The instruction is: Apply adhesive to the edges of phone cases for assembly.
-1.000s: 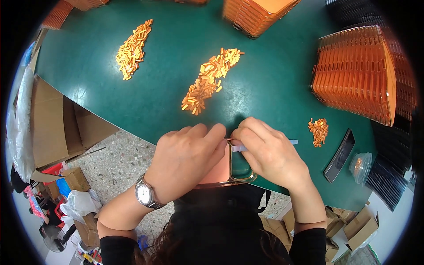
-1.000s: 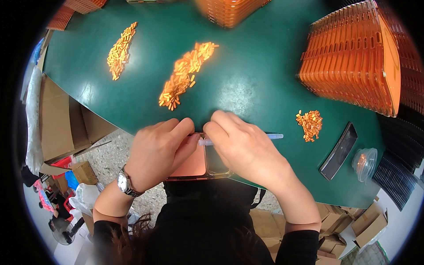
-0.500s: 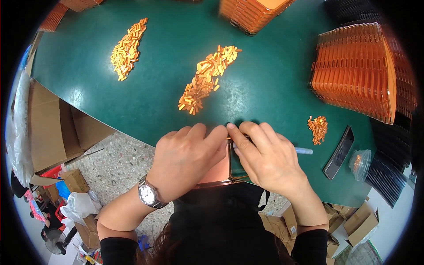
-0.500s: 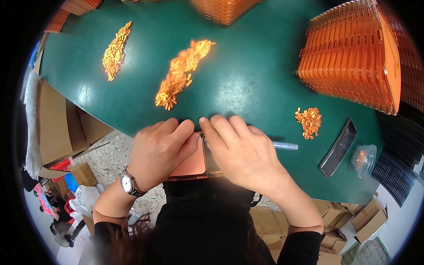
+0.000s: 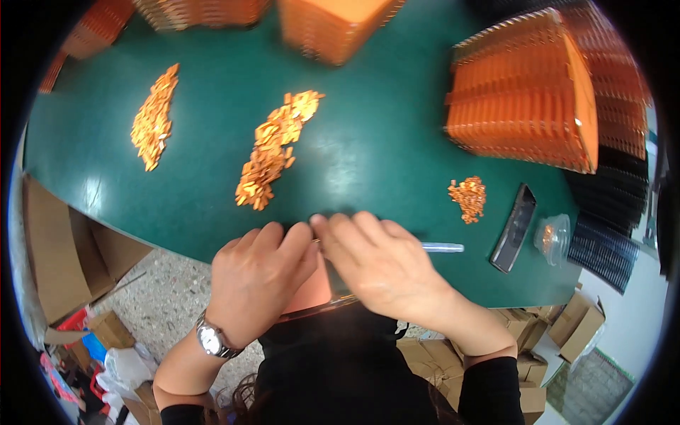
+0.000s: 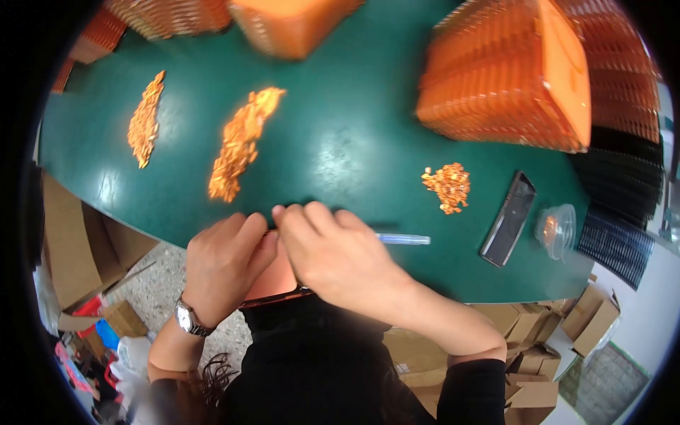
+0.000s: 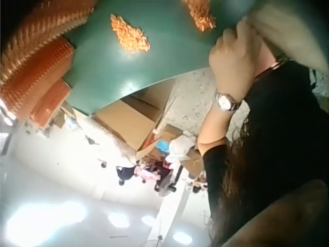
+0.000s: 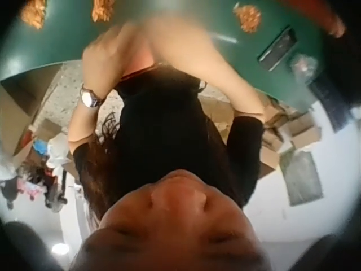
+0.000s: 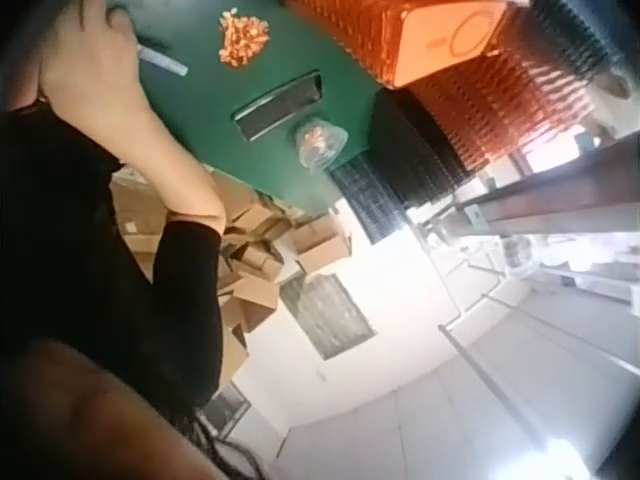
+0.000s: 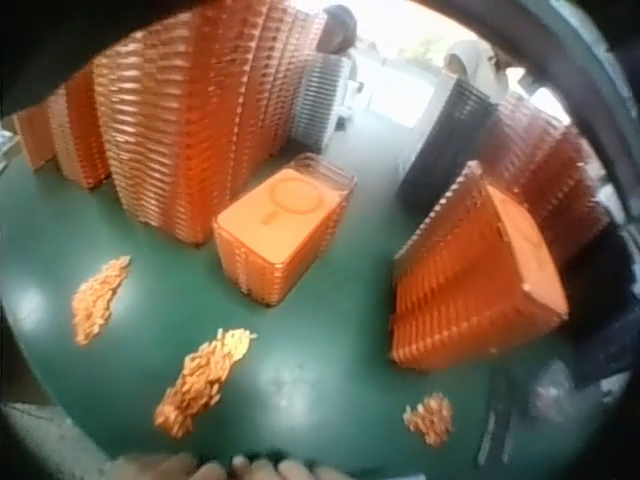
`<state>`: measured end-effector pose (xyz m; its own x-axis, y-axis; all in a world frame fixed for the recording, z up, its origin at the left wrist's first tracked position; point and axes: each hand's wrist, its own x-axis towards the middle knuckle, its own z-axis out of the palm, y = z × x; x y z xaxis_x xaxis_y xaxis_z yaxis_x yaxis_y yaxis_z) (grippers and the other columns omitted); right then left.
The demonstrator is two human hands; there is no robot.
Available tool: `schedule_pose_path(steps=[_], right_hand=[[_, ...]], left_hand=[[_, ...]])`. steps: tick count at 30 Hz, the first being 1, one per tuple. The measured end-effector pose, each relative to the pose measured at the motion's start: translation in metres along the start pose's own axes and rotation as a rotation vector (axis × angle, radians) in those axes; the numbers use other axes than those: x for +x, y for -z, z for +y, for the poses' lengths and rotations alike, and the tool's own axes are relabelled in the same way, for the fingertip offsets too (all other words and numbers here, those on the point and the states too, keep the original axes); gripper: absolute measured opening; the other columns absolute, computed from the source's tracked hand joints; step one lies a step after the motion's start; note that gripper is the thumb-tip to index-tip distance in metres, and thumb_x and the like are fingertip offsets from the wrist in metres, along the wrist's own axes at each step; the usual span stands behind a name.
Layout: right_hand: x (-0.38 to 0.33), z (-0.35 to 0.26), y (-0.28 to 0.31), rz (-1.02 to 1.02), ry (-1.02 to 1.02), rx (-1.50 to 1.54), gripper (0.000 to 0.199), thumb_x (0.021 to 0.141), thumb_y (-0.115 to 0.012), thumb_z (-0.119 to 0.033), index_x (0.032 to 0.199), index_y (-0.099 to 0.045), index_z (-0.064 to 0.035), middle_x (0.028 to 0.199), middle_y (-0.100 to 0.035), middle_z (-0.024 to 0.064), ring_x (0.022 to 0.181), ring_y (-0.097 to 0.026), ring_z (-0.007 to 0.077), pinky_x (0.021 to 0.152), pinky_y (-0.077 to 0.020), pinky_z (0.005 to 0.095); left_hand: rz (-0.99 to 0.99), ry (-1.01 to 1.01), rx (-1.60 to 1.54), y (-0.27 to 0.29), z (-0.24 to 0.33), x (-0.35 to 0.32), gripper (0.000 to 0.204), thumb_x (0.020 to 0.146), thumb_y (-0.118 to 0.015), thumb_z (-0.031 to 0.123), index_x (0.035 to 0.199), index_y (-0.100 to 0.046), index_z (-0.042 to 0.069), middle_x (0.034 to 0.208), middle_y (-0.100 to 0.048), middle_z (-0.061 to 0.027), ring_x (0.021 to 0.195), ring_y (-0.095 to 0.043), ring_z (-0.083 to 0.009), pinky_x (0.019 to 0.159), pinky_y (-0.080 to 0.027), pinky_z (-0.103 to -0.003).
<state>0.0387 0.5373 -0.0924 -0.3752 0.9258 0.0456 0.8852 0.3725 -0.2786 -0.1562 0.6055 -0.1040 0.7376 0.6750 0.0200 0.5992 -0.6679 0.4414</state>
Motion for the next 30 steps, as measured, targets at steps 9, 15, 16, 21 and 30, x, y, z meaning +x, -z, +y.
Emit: schedule_pose_path(steps=[9, 15, 16, 21, 30], right_hand=[[0.008, -0.008, -0.011, 0.111, -0.123, 0.072, 0.019, 0.073, -0.066, -0.014, 0.091, -0.064, -0.0072, 0.091, -0.054, 0.0029, 0.089, -0.057, 0.018, 0.065, -0.0476, 0.0276], [-0.02, 0.006, 0.012, 0.176, -0.285, 0.371, 0.032, 0.086, -0.075, -0.017, 0.115, -0.068, -0.0041, 0.102, -0.06, 0.0056, 0.098, -0.064, 0.0227, 0.074, -0.0566, 0.0329], [-0.033, 0.016, 0.017, 0.208, -0.394, 0.335, 0.035, 0.09, -0.078, -0.018, 0.122, -0.07, -0.0065, 0.107, -0.065, 0.0087, 0.098, -0.069, 0.0269, 0.079, -0.0592, 0.0361], [-0.073, 0.082, 0.035, 0.411, -0.869, 0.264, 0.01, 0.094, -0.069, -0.008, 0.1, -0.071, 0.0007, 0.095, -0.066, 0.014, 0.086, -0.068, 0.035, 0.078, -0.0539, 0.0426], [-0.047, 0.084, 0.03, 0.284, -0.875, 0.13, 0.016, 0.094, -0.07, -0.01, 0.09, -0.067, 0.0047, 0.09, -0.063, 0.0159, 0.08, -0.065, 0.0335, 0.073, -0.0512, 0.0424]], left_hand=[[0.004, 0.097, -0.038, 0.003, 0.006, 0.001, 0.022, 0.092, -0.072, 0.013, 0.083, -0.053, 0.008, 0.072, -0.053, -0.0092, 0.064, -0.059, -0.0302, 0.057, -0.047, -0.044], [-0.047, 0.09, -0.13, 0.001, 0.011, 0.002, 0.012, 0.093, -0.072, 0.014, 0.092, -0.061, 0.008, 0.074, -0.055, -0.0087, 0.065, -0.059, -0.03, 0.058, -0.047, -0.043], [-0.04, 0.104, -0.136, 0.003, 0.011, 0.0, 0.01, 0.092, -0.072, 0.013, 0.097, -0.065, 0.009, 0.073, -0.053, -0.0079, 0.064, -0.059, -0.0292, 0.057, -0.047, -0.043], [-0.074, -0.07, -0.125, 0.003, 0.023, -0.001, 0.032, 0.08, -0.071, 0.006, 0.111, -0.07, 0.014, 0.072, -0.047, -0.0038, 0.063, -0.058, -0.0238, 0.056, -0.045, -0.039], [-0.001, -0.127, -0.104, -0.005, 0.032, 0.01, 0.028, 0.081, -0.069, 0.005, 0.106, -0.068, 0.015, 0.079, -0.053, -0.0015, 0.073, -0.057, -0.0204, 0.062, -0.047, -0.036]])
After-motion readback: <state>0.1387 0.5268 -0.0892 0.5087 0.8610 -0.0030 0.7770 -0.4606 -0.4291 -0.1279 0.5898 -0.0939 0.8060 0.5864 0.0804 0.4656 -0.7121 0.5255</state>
